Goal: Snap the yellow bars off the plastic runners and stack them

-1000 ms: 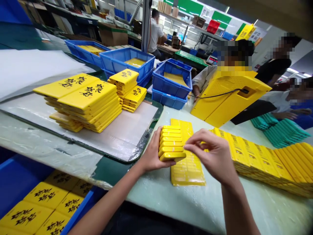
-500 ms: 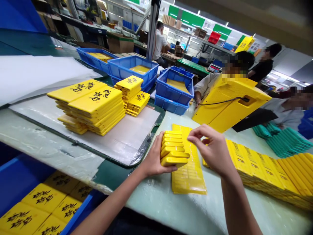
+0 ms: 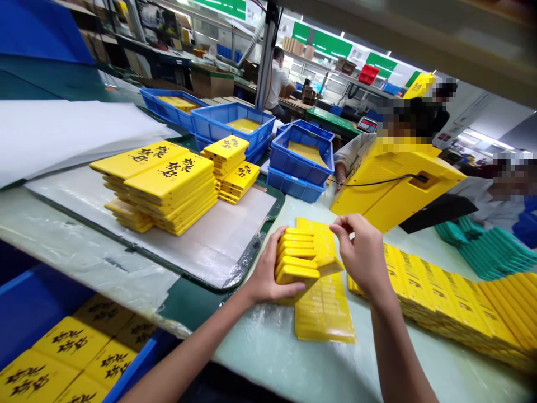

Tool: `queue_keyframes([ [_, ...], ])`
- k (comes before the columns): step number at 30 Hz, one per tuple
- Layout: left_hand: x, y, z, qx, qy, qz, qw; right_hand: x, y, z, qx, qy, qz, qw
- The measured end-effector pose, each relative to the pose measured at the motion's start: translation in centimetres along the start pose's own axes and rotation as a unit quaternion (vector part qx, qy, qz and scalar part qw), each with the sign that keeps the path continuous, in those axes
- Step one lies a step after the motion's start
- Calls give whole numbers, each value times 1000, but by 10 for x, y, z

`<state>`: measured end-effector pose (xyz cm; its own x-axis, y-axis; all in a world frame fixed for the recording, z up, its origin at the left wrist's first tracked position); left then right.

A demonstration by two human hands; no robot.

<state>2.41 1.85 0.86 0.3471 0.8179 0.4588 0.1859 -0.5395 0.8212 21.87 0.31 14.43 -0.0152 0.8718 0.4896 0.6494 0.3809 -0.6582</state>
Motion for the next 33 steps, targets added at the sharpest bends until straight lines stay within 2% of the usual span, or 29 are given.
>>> queue_keyframes([
  [2, 0, 0, 0, -1, -5, 5, 1000, 4, 6, 6, 58, -17, 28, 998],
  [4, -1, 0, 0, -2, -11, 11, 1000, 5, 19, 17, 153, -26, 84, 984],
  [6, -3, 0, -1, -1, -12, 15, 1000, 3, 37, 26, 218, 26, 132, 966],
  [9, -3, -1, -2, -1, -9, 11, 1000, -3, 58, 30, 240, 87, 150, 955],
  [12, -3, -4, -1, -13, -12, -6, 1000, -8, 51, 27, 257, 72, 138, 954],
  [14, -3, -5, -1, -19, -16, -15, 1000, -7, 32, 26, 257, 17, 100, 961],
  [17, -2, -6, 0, -12, -20, -26, 999, -1, 3, 31, 243, -126, 22, 962],
  [19, -1, -6, 0, 3, -23, -27, 999, 4, -11, 37, 215, -208, -7, 954],
  [21, 0, -5, 1, 13, -25, -23, 999, 9, -18, 41, 173, -267, -28, 948],
  [23, 0, -4, 1, 17, -27, -20, 999, 10, -19, 39, 105, -294, -53, 949],
  [26, 0, -3, 1, 14, -28, -26, 999, 11, -12, 22, -33, -276, -75, 958],
  [29, -1, -4, 1, 11, -29, -33, 999, 15, -2, -1, -117, -177, -64, 975],
  [31, -1, -5, 2, 11, -29, -33, 999, 19, 0, -8, -101, -102, -64, 988],
  [33, -1, -5, 3, 9, -29, -34, 999, 20, -3, 0, -13, -105, -62, 992],
])
Point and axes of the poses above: each hand's wrist, its own x-axis towards the middle knuckle, its own z-axis out of the palm, y = z × x, the point moved 1 cm from there along x, towards the middle knuckle, and after that the axes turned 13 degrees about x, right-handed, at the moved point
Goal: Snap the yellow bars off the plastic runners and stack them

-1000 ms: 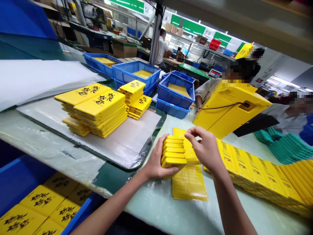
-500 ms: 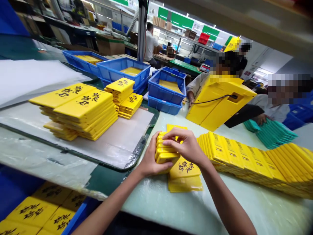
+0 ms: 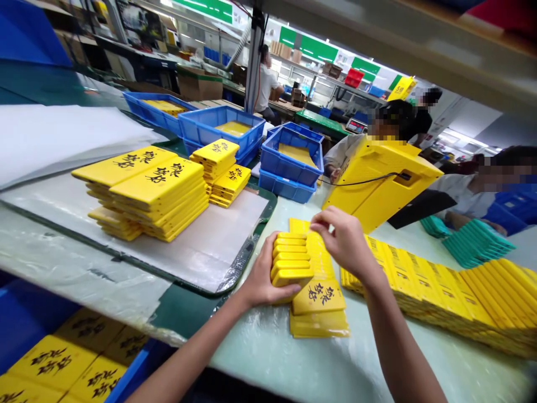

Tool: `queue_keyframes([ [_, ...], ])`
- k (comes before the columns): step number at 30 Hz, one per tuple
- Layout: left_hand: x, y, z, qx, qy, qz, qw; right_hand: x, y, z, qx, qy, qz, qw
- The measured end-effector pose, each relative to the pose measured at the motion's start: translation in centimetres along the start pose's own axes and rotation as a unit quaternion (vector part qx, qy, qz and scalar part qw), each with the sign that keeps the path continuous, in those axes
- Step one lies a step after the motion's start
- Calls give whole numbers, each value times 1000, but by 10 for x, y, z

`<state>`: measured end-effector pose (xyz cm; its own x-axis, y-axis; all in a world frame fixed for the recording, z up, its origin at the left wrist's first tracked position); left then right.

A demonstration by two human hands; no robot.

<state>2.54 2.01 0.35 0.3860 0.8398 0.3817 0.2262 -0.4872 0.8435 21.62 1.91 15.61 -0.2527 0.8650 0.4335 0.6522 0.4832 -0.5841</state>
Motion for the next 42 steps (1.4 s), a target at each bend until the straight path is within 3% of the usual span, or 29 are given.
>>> queue_keyframes([
  [3, 2, 3, 0, -8, 4, 19, 1000, 3, -8, 24, 132, -92, 10, 987],
  [5, 3, 5, -1, -7, 2, 28, 1000, 3, -10, 33, 125, -139, 23, 982],
  [7, 3, 6, -1, -2, -3, 19, 1000, 3, -4, 28, 59, -167, 38, 983],
  [9, 2, 5, -1, 0, -3, 11, 1000, 5, 5, 13, -43, -138, 63, 988],
  [11, 2, 4, 0, -2, 3, 14, 1000, 8, 11, -1, -109, -47, 69, 990],
  [13, 2, 3, 1, -10, 5, 16, 1000, 11, 12, -5, -61, 12, 45, 997],
  [14, 2, 3, 2, -16, 3, 15, 1000, 13, 10, -1, -2, 3, 31, 1000],
  [17, 4, 5, 2, -28, 6, 24, 999, 16, 1, 24, 136, -107, 32, 984],
  [20, 3, 6, 1, -17, 12, 37, 999, 18, -4, 43, 106, -151, 43, 982],
  [22, 2, 4, 2, -7, 3, 24, 1000, 18, -2, 42, 26, -159, 29, 986],
  [24, 0, 0, 3, -2, -6, 6, 1000, 17, 4, 30, -70, -145, 21, 987],
  [26, -2, -3, 4, -1, -7, -1, 1000, 16, 12, 11, -137, -69, 28, 988],
  [29, -1, -4, 4, -5, 1, 8, 1000, 14, 16, -11, -102, 24, 27, 994],
  [32, 1, -1, 3, -12, 1, 10, 1000, 9, 10, -10, 28, -16, 22, 999],
  [36, 1, 0, 3, -14, -6, 3, 1000, -3, 5, 8, 150, -110, 43, 982],
  [39, -1, -3, 4, -5, -14, -4, 1000, -11, 15, 10, 119, -135, 55, 982],
  [42, -2, -4, 5, 1, -9, -2, 1000, -10, 28, 1, 50, -72, 62, 994],
])
Point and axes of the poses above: each hand's wrist, its own x-axis towards the middle knuckle, its own z-axis out of the palm, y = z × x, the point moved 1 cm from there along x, towards the middle knuckle, and after that the axes turned 13 degrees about x, right-handed, at the moved point
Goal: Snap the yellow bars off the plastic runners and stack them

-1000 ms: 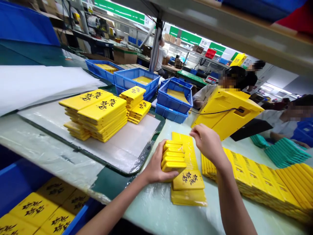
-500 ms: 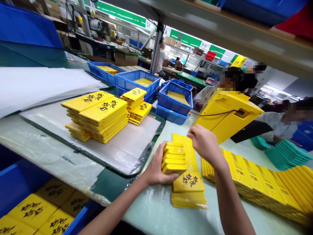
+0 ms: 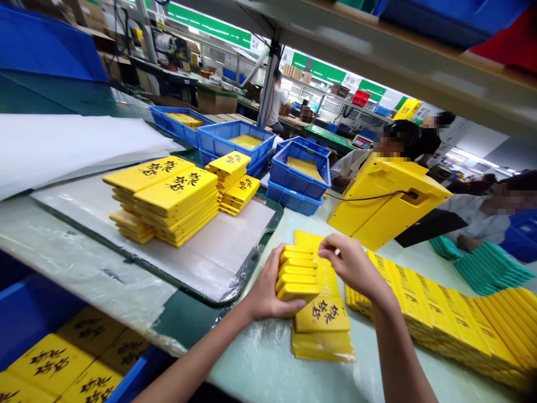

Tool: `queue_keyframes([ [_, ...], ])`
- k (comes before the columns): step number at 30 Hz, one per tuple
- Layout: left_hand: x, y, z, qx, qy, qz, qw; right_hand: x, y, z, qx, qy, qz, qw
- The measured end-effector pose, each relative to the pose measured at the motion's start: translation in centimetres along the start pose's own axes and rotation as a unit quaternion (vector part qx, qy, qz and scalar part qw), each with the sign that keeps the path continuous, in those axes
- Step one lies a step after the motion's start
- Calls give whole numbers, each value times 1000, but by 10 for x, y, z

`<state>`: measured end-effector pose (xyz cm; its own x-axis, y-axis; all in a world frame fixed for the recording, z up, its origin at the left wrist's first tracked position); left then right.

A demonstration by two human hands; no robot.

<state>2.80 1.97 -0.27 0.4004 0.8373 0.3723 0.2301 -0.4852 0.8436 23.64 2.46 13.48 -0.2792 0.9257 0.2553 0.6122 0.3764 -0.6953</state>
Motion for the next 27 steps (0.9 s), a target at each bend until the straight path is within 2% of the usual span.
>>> queue_keyframes([
  [2, 1, 1, -1, -10, 6, 4, 1000, 7, 1, -4, -10, 69, -3, 998],
  [4, 2, 4, -2, -19, 8, 6, 1000, 16, -4, 1, 39, 77, -15, 996],
  [7, 4, 8, -3, -24, 7, 9, 1000, 33, -16, 21, 114, -16, -20, 993],
  [9, 4, 8, -4, -26, 9, 16, 999, 41, -21, 32, 96, -67, -19, 993],
  [11, 3, 8, -4, -23, 10, 17, 1000, 45, -20, 35, 33, -99, -23, 994],
  [13, 2, 6, -4, -12, 6, 11, 1000, 44, -13, 28, -41, -111, -18, 993],
  [15, 1, 4, -4, -4, 0, 7, 1000, 40, -1, 10, -97, -99, 5, 990],
  [19, 0, 2, -3, -6, -4, 3, 1000, 46, 20, -36, -136, 1, 38, 990],
  [22, -2, 0, 0, -21, 2, 3, 1000, 88, 26, -60, -126, 88, 22, 988],
  [25, -3, -6, 3, -52, 5, 4, 999, 159, 32, -69, -97, 173, 28, 980],
  [27, -3, -9, 3, -57, 5, 7, 998, 205, 40, -68, -89, 203, 54, 974],
])
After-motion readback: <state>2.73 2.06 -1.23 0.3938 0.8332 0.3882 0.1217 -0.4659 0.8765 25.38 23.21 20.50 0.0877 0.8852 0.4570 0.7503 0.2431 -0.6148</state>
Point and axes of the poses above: each hand's wrist, its own x-axis towards the middle knuckle, its own z-axis out of the palm, y = z × x, the point moved 1 cm from there along x, towards the middle knuckle, and after that the axes turned 13 degrees about x, right-handed, at the moved point
